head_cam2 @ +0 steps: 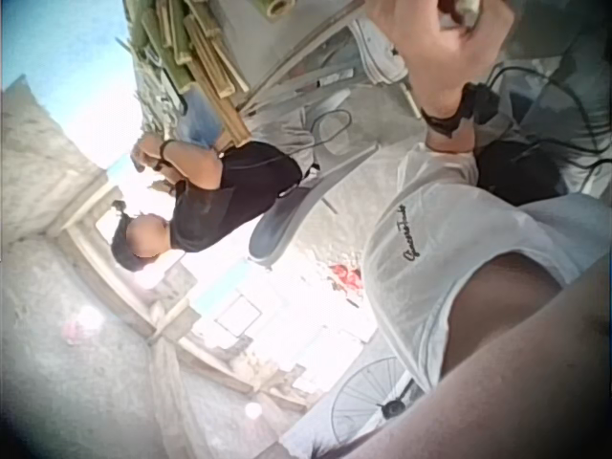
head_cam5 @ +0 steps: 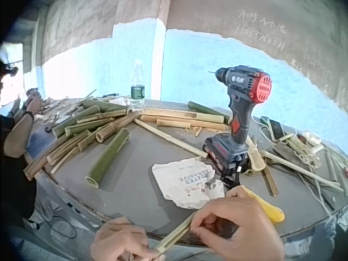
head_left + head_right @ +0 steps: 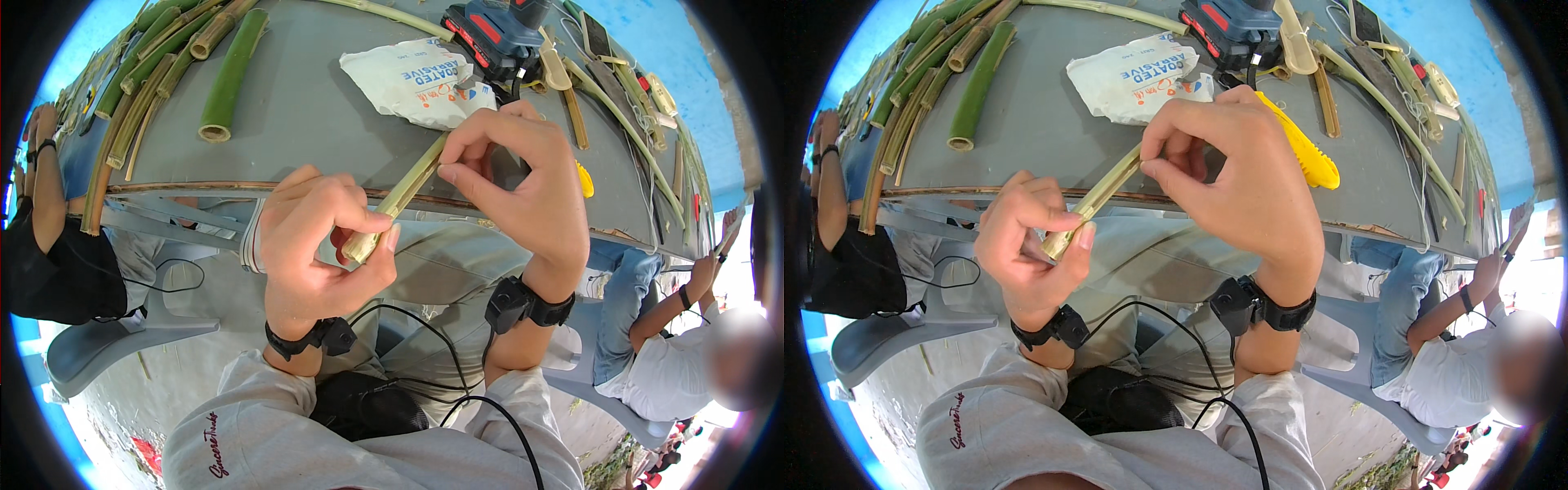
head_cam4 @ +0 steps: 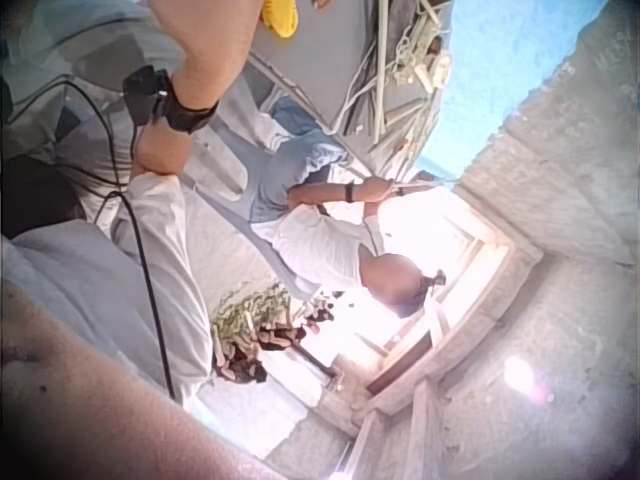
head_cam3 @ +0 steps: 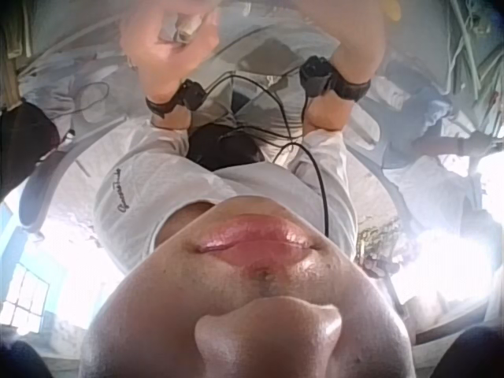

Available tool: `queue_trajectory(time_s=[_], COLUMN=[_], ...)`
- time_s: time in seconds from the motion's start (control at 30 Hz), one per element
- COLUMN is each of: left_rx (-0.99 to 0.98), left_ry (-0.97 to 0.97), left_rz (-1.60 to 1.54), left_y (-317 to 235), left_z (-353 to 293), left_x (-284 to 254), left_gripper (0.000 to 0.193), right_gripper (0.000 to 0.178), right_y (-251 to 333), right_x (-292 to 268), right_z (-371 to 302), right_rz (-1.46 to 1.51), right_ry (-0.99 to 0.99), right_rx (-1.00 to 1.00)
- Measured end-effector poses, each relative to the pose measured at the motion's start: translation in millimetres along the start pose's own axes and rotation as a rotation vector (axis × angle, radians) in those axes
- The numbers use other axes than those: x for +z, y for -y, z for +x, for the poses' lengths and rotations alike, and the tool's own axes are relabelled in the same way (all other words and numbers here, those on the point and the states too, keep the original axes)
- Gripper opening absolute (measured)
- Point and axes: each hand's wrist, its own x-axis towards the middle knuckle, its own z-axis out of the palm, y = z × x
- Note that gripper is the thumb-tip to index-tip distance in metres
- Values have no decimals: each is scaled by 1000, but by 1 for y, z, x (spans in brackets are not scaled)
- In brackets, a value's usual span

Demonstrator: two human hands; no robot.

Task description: Scraping and carving a segment of bamboo using a utility knife.

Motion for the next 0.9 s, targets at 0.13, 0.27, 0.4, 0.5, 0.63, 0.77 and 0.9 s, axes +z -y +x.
queue_trajectory(time_s=[0.13,0.27,0.4,0.5,0.63,0.77,0.9], left_rx=[-27,-46,-54,-38,-32,-27,-22], left_ry=[-10,-18,-26,-27,-26,-20,-13], left_rz=[-15,-17,-19,-16,-22,-19,-37], left_y=[0,-1,-2,-1,-1,-1,-1], left_z=[0,-1,-1,-1,-1,-1,0], left_x=[0,0,1,1,1,1,1], left_gripper=[22,21,21,21,21,21,22], right_gripper=[13,13,12,11,11,11,10], right_y=[-1,-2,-1,0,0,0,0], right_x=[3,3,4,4,3,2,3], right_z=[2,3,2,2,3,2,2], right_rz=[-10,-20,1,4,-20,-22,-4], right_ry=[-48,-61,-86,-89,-74,-59,-56], right_rx=[27,7,58,63,60,65,52])
